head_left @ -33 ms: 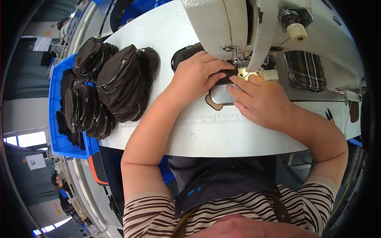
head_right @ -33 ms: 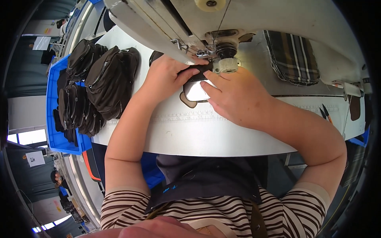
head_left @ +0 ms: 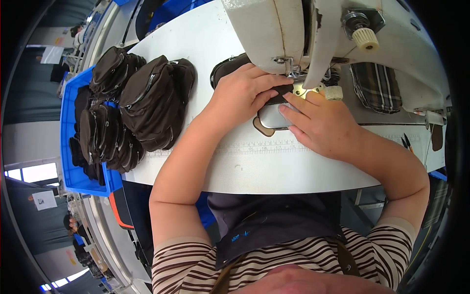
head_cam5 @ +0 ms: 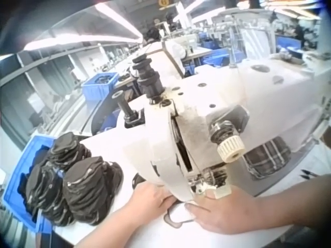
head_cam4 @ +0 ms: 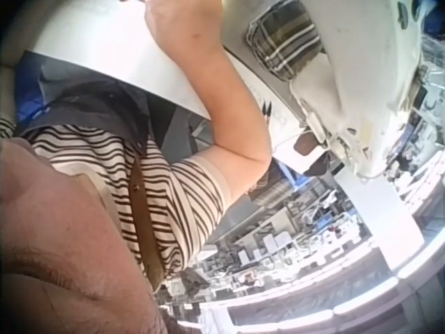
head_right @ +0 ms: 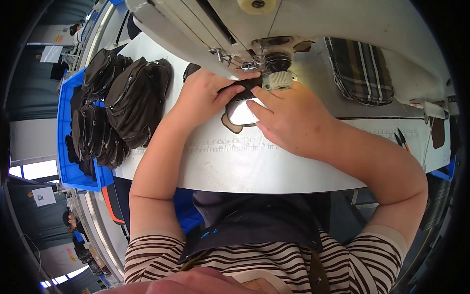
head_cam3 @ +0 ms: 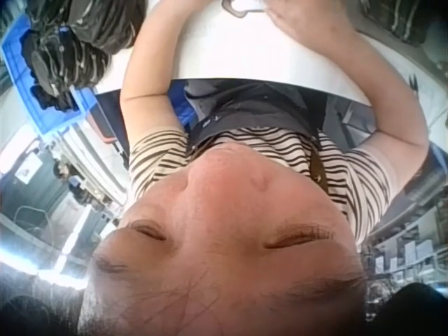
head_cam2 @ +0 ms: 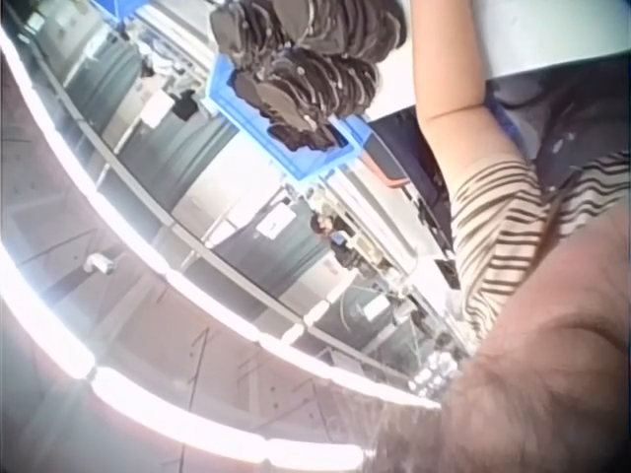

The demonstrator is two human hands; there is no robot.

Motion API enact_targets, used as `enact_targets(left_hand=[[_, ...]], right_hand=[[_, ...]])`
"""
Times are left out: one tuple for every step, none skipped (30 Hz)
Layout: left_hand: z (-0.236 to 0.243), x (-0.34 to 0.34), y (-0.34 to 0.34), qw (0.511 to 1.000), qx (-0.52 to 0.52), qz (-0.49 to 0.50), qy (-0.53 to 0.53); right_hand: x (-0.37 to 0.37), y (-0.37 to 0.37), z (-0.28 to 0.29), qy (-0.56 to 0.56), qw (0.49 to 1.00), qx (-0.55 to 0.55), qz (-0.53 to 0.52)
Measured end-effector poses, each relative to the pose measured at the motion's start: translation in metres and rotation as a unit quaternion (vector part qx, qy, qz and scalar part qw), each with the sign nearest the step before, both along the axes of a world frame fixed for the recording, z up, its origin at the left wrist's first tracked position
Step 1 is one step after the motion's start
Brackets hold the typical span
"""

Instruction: Sewing together pieces of leather to form small bags or pouches using an industrial sewing machine.

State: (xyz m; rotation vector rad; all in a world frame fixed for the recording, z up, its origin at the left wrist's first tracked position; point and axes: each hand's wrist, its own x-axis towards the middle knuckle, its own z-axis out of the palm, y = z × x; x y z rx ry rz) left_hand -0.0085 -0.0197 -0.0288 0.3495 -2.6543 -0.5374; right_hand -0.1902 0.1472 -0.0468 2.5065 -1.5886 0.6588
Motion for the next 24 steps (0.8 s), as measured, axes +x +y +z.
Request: enact_targets(left_hand=[[0.002, 0.000, 0.001, 1.000, -0.012, -0.017, 0.006], [0.002, 0.001, -0.001, 1.000, -0.012, -0.018, 0.006], [0.001, 0.001, -0.002, 1.000, -0.012, -0.023, -0.008], [-0.001, 0.001, -0.004, 0.999, -0.012, -0.028, -0.021], [-0.002, 0.000, -0.005, 0.999, -0.012, -0.029, -0.022], [-0.004, 0.000, -0.006, 0.999, -0.014, -0.032, -0.012], [-0.006, -0.001, -0.007, 0.999, -0.017, -0.036, -0.002], [-0.008, -0.001, -0.007, 0.999, -0.016, -0.036, -0.002], [-0.009, -0.001, -0.007, 1.000, 0.016, -0.026, 0.000], [-0.010, -0.001, -0.008, 0.999, 0.048, -0.016, 0.001], [-0.012, -0.001, -0.009, 0.999, 0.048, -0.016, 0.001], [-0.013, -0.002, -0.010, 0.998, 0.056, -0.019, 0.005], [-0.014, -0.002, -0.010, 0.998, 0.063, -0.021, 0.010], [-0.013, -0.002, -0.009, 0.998, 0.064, -0.021, 0.010], [-0.012, -0.002, -0.007, 0.998, 0.057, -0.014, -0.001], [-0.011, -0.002, -0.006, 0.999, 0.050, -0.006, -0.011], [-0.011, -0.003, -0.005, 0.999, 0.050, -0.006, -0.011], [-0.010, -0.003, -0.004, 0.999, 0.038, -0.008, -0.008], [-0.010, -0.003, -0.003, 1.000, 0.026, -0.009, -0.005], [-0.009, -0.003, -0.003, 1.000, 0.026, -0.008, -0.006], [-0.008, -0.003, -0.002, 1.000, 0.022, -0.004, -0.008], [-0.008, -0.003, -0.002, 1.000, 0.017, 0.001, -0.011], [-0.008, -0.003, -0.001, 1.000, 0.017, 0.002, -0.011], [-0.009, -0.004, -0.002, 1.000, 0.008, 0.009, -0.007]], right_hand=[[0.000, 0.000, 0.000, -0.012, 1.000, -0.009, 0.001], [0.000, 0.000, 0.000, -0.012, 1.000, -0.009, 0.000], [0.000, 0.000, 0.000, -0.011, 1.000, -0.013, 0.003], [0.000, 0.000, 0.001, -0.009, 1.000, -0.017, 0.006], [0.000, 0.000, 0.000, -0.010, 1.000, -0.017, 0.005], [0.000, 0.000, -0.001, -0.007, 1.000, -0.015, 0.006], [0.000, 0.000, -0.001, -0.004, 1.000, -0.013, 0.008], [0.000, 0.000, -0.001, -0.004, 1.000, -0.012, 0.007], [0.000, 0.000, -0.001, -0.005, 1.000, -0.014, 0.007], [0.000, 0.000, 0.000, -0.005, 1.000, -0.016, 0.008], [0.000, 0.000, 0.000, -0.005, 1.000, -0.016, 0.008], [0.000, 0.000, 0.000, -0.006, 1.000, -0.017, 0.008], [0.000, 0.000, 0.001, -0.008, 1.000, -0.018, 0.009], [0.000, 0.000, 0.000, -0.008, 1.000, -0.018, 0.009], [-0.001, 0.000, 0.000, -0.001, 1.000, -0.014, 0.011], [-0.001, 0.001, -0.001, 0.006, 1.000, -0.011, 0.014], [-0.001, 0.001, -0.001, 0.007, 1.000, -0.011, 0.014], [-0.001, 0.002, -0.001, 0.007, 1.000, -0.007, 0.013], [-0.002, 0.002, 0.000, 0.007, 1.000, -0.003, 0.012], [-0.001, 0.001, 0.000, 0.007, 1.000, -0.003, 0.013], [-0.001, 0.001, 0.000, 0.011, 1.000, -0.006, 0.008], [0.000, 0.001, 0.000, 0.016, 1.000, -0.008, 0.004], [0.000, 0.000, 0.000, 0.016, 1.000, -0.008, 0.005], [0.001, 0.000, 0.001, 0.016, 1.000, -0.010, 0.000]])
